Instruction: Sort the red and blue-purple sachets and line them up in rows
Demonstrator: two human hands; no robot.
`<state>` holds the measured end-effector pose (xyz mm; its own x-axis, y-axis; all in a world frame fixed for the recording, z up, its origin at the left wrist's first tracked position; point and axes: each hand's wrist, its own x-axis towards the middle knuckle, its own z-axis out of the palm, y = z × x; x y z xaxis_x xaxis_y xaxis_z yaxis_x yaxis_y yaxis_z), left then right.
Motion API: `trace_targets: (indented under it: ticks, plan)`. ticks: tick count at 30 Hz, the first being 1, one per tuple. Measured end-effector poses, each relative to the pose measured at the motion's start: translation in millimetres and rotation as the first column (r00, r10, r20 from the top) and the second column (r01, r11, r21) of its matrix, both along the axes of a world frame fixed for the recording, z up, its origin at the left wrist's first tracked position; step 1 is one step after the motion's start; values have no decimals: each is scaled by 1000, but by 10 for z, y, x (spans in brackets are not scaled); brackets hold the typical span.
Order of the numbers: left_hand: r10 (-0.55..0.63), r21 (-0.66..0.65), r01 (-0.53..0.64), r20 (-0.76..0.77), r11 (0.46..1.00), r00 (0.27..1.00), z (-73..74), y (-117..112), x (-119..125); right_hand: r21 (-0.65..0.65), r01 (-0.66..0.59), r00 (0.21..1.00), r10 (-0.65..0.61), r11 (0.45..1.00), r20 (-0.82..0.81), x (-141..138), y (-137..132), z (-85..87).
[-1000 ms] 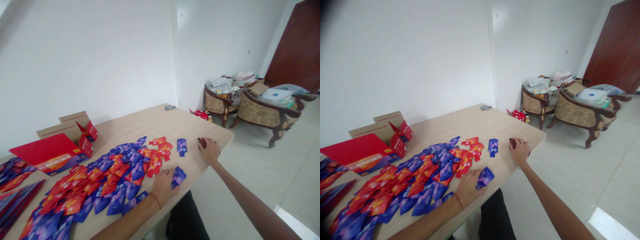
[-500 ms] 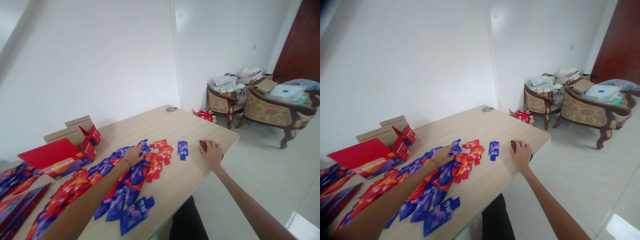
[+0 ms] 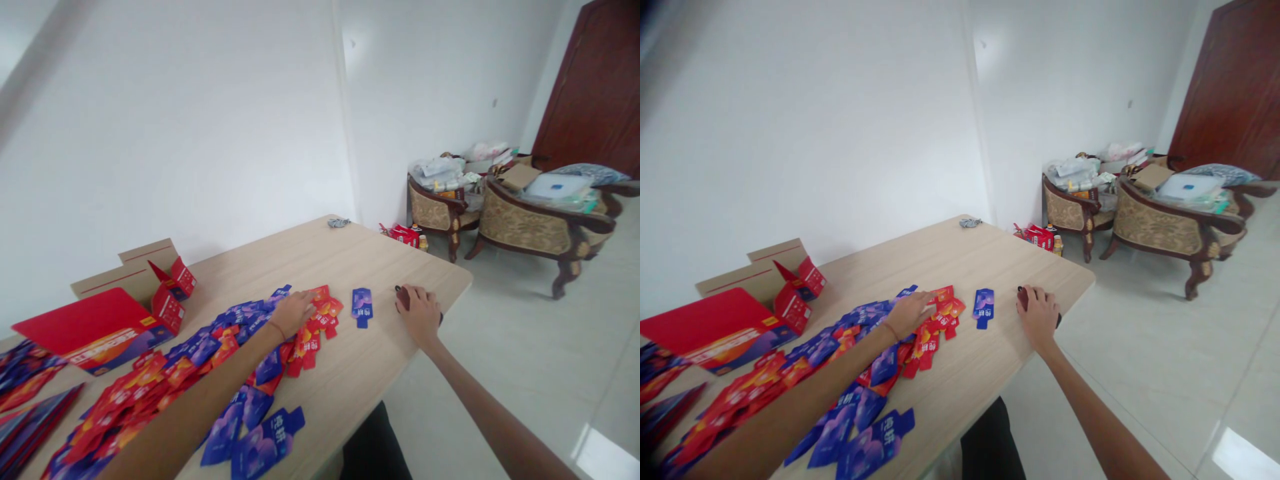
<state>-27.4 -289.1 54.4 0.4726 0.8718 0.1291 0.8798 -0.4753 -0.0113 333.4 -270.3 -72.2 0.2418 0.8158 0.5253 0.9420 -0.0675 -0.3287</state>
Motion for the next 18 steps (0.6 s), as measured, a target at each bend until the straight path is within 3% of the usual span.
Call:
trace_targets:
  ticks: [3,7,12,18]
  plan:
    - [-112,-43,110,-44,993,993,-227,-109,722,2,7,1000,-7,1000,12,-2,1,-6]
    - [-55,-34,52,-65,998,996,-471,-137,1382,8,5,1000,-5,1000,17,-2,-8,2]
    - [68,-40,-72,-87,997,994,-564,22,1566,-3,-8,1000,8,1000,-1,-5,-9,35]
    - [2,-77,-16,-182,997,983,-608,136,1589,13,-3,1000,3,1000,-8,-12,-7,29]
